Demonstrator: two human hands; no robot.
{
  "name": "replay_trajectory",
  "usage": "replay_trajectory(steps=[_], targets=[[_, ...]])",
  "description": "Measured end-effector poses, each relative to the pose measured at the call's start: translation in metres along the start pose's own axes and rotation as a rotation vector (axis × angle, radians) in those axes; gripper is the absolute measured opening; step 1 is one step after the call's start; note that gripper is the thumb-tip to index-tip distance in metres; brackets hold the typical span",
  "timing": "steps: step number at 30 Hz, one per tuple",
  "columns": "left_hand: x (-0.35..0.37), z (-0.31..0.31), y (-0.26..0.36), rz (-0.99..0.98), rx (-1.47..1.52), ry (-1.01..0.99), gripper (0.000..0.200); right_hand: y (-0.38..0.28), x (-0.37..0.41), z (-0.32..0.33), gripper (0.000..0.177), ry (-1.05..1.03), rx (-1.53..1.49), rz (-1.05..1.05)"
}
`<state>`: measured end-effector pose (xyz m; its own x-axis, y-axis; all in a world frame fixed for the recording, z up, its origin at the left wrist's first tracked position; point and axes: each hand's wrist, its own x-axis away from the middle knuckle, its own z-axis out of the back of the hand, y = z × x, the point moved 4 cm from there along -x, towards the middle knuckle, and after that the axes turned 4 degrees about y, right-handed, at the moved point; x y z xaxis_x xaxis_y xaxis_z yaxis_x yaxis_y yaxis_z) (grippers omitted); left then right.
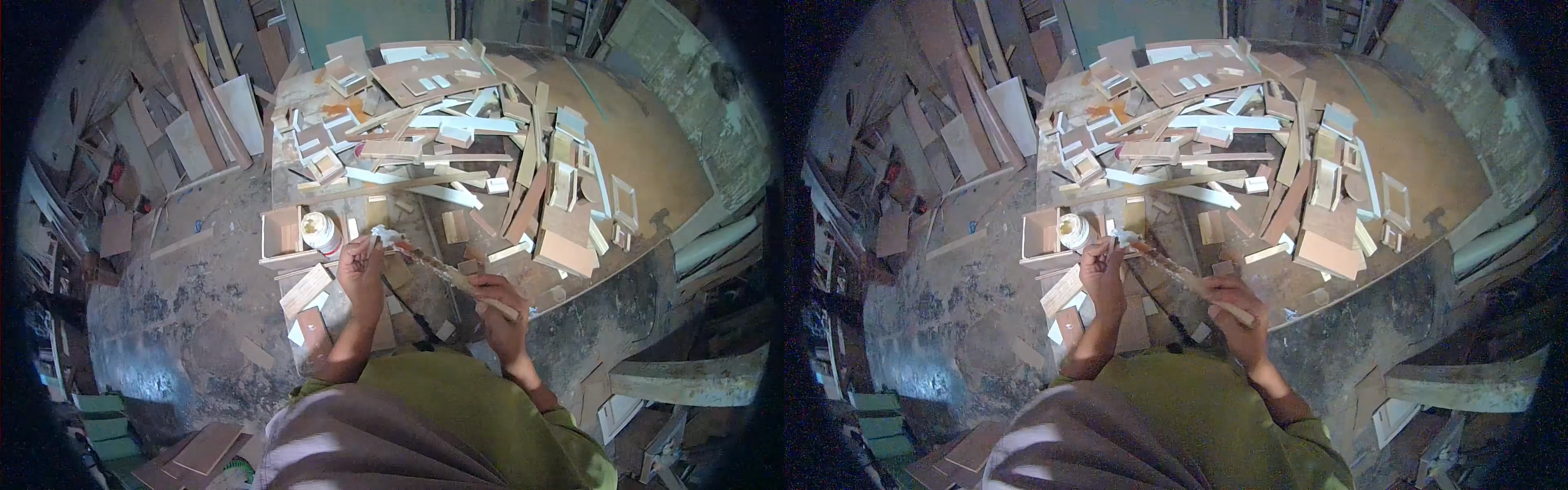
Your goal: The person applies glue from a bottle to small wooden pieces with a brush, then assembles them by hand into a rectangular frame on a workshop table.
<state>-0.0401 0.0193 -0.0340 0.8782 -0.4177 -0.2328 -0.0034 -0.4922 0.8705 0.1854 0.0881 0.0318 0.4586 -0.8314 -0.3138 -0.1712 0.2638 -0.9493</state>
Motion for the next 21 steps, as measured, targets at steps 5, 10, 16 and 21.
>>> replay_trajectory(steps=[5,10,16,21], targets=[[-0.002,0.009,-0.012,-0.012,-0.033,0.016,0.022,-0.004,0.0,-0.001,0.016,-0.025,-0.023,0.002],[-0.002,0.002,-0.003,-0.009,0.02,-0.006,0.022,-0.001,-0.004,-0.001,0.017,0.024,-0.027,0.017],[-0.001,0.003,0.002,0.032,0.016,0.028,0.019,-0.001,-0.005,-0.003,0.018,-0.051,0.029,0.026],[0.0,0.005,-0.001,0.027,0.041,0.014,0.018,0.014,-0.006,0.004,0.019,0.011,0.047,-0.003]])
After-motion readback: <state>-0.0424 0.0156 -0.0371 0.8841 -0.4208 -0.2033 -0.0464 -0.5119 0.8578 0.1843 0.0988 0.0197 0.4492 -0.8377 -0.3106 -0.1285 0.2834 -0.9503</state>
